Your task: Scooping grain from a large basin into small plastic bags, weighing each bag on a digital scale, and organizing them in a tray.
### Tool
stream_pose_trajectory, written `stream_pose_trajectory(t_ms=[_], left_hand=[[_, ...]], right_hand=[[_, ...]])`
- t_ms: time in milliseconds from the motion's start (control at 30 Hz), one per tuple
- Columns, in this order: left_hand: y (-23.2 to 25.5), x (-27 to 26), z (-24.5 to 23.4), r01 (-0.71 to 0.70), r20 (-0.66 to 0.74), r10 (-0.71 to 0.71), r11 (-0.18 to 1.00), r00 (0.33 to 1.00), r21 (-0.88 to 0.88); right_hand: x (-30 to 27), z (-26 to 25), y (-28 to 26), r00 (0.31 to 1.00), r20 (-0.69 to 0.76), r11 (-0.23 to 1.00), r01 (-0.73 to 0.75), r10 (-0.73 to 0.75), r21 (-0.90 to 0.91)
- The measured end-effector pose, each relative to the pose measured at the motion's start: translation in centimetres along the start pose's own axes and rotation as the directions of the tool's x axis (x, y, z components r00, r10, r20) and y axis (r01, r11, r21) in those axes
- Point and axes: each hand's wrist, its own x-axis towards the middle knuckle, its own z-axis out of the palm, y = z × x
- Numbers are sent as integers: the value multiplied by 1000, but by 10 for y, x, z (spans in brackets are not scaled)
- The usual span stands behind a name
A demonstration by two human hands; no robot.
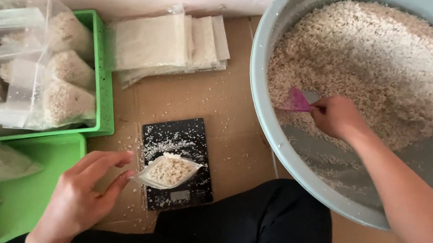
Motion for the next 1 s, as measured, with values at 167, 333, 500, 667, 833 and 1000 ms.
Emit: stream_pose_trajectory(t_ms=[167, 333, 500, 667, 833, 1000], left_hand=[[1, -2, -4, 20, 9, -20, 999, 1000, -38], [4, -5, -9, -7, 6, 8, 991, 1000, -135], [-2, -12, -3, -35, -8, 34, 985, 999, -171], [-6, -17, -2, -106, -53, 97, 972, 994, -209], [-6, -22, 0, -124, -67, 110, 959, 992, -256], [-10, -22, 7, -127, -114, 106, 972, 988, -198]], right_hand=[[-34, -35, -5, 989, 53, 989, -143, 141, 39], [-81, -62, -9, 988, 14, 988, -151, 151, -33], [-139, -81, -23, 972, -123, 980, -193, 199, 57], [-143, -72, -15, 954, -181, 971, -230, 239, 70], [-156, -62, -32, 931, -138, 940, -323, 337, 111], [-170, -63, -47, 929, -162, 939, -310, 332, 145]])
